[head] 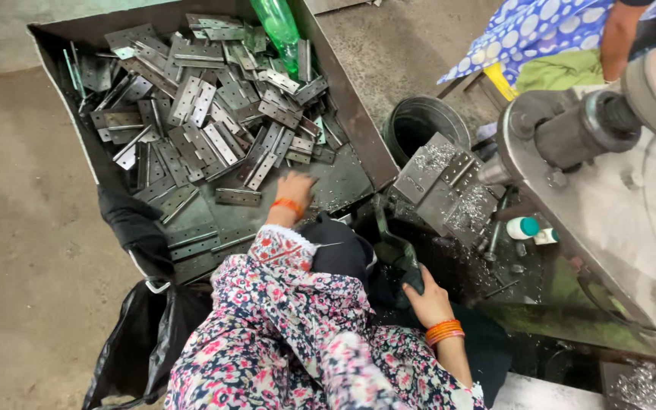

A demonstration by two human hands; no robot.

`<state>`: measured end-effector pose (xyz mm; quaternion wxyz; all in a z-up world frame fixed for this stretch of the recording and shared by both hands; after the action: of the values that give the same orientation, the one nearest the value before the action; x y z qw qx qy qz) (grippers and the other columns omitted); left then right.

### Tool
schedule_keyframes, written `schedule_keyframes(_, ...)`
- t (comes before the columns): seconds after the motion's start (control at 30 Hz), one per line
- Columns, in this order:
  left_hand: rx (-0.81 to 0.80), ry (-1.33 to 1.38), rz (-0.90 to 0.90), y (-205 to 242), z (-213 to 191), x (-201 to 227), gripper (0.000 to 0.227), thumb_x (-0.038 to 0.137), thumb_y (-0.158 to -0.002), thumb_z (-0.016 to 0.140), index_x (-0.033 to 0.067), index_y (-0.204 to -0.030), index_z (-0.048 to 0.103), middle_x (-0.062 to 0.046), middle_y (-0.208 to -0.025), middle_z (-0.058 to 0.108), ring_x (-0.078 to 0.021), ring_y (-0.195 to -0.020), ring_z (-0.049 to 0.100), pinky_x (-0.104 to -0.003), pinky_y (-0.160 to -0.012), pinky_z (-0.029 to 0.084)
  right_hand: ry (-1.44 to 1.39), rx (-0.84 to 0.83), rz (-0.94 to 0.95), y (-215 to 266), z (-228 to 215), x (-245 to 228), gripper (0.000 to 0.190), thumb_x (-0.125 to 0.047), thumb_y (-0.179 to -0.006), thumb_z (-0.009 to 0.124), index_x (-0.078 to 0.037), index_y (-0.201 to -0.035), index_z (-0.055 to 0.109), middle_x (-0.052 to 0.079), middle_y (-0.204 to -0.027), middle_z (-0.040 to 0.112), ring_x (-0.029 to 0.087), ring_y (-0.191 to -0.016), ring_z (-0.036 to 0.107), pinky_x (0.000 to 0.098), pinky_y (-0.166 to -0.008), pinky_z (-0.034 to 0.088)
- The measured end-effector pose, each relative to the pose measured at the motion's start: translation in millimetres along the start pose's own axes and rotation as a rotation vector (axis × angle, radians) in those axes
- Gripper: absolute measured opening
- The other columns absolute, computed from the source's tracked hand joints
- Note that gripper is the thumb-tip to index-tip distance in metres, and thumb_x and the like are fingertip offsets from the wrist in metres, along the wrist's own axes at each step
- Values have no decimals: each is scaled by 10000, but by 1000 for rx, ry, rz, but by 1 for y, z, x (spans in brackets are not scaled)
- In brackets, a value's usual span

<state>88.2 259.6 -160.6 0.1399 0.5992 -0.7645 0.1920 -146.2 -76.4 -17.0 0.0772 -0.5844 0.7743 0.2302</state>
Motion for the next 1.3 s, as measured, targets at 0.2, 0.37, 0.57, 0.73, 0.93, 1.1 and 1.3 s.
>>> schedule_keyframes(0.2, -110, -193, -40, 33, 45, -42, 525, 178, -798, 738, 249, -1312, 656, -36, -1351, 561, -241, -1256, 521, -609, -1003, 415, 3, -40, 56, 1, -1, -6, 763, -399, -832, 695, -151, -1514, 460, 278, -1201, 699, 430, -1158, 667, 446, -1006, 522)
schedule_keyframes(0.37, -263, -9, -154, 12, 50, -52, 711, 158, -791, 757, 284, -1463, 564, -100, -1303, 537, -288, -1170, 587, -577, -955, 445, -6, -43, 56, -2, 1, -3, 771, -396, -826, 701, -155, -1516, 454, 275, -1203, 699, 425, -1162, 667, 439, -1010, 522)
schedule_keyframes(0.57, -153, -106, -19, 17, 46, -46, 757, 231, -682, 848, 270, -1385, 570, -102, -1317, 534, -338, -1205, 589, -527, -932, 511, -28, -43, 88, 3, -1, -6, 785, -397, -815, 703, -169, -1521, 447, 276, -1176, 709, 426, -1135, 681, 436, -1010, 526)
schedule_keyframes(0.73, -345, -29, -153, 19, 45, -55, 959, 307, -642, 887, 282, -1500, 459, -146, -1342, 494, -366, -1192, 596, -507, -936, 539, -40, -48, 109, 5, -2, -8, 793, -411, -818, 700, -166, -1522, 429, 282, -1167, 703, 439, -1116, 681, 446, -990, 534)
schedule_keyframes(0.93, -153, 382, -178, 15, 25, -61, 969, 275, -574, 941, 247, -1445, 516, -208, -1159, 675, -396, -1082, 664, -464, -961, 539, -22, -50, 83, 7, -3, -8, 799, -427, -838, 693, -154, -1532, 404, 289, -1191, 685, 450, -1137, 652, 456, -1003, 516)
schedule_keyframes(1.1, -42, 241, -187, -20, -2, -35, 704, 140, -770, 778, 228, -1445, 598, -201, -1106, 728, -386, -1051, 699, -469, -920, 566, -41, -74, 125, 12, -9, -16, 803, -431, -831, 677, -168, -1536, 398, 268, -1200, 691, 428, -1140, 664, 448, -997, 523)
schedule_keyframes(1.3, 177, 484, 135, -81, -65, 118, 678, 122, -705, 816, 114, -1348, 602, -206, -1174, 703, -395, -1065, 670, -469, -920, 537, -63, -95, 152, 17, -14, -21, 809, -416, -832, 675, -172, -1547, 386, 274, -1185, 694, 426, -1139, 668, 443, -993, 533)
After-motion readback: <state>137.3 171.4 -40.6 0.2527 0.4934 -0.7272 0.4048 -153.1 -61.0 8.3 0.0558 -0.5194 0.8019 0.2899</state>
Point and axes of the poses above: each hand's wrist, its own y-axis away from the middle knuckle, its own z-axis out of the palm, x = y × z, the point moved 4 cm from there along -y, towards the middle knuckle
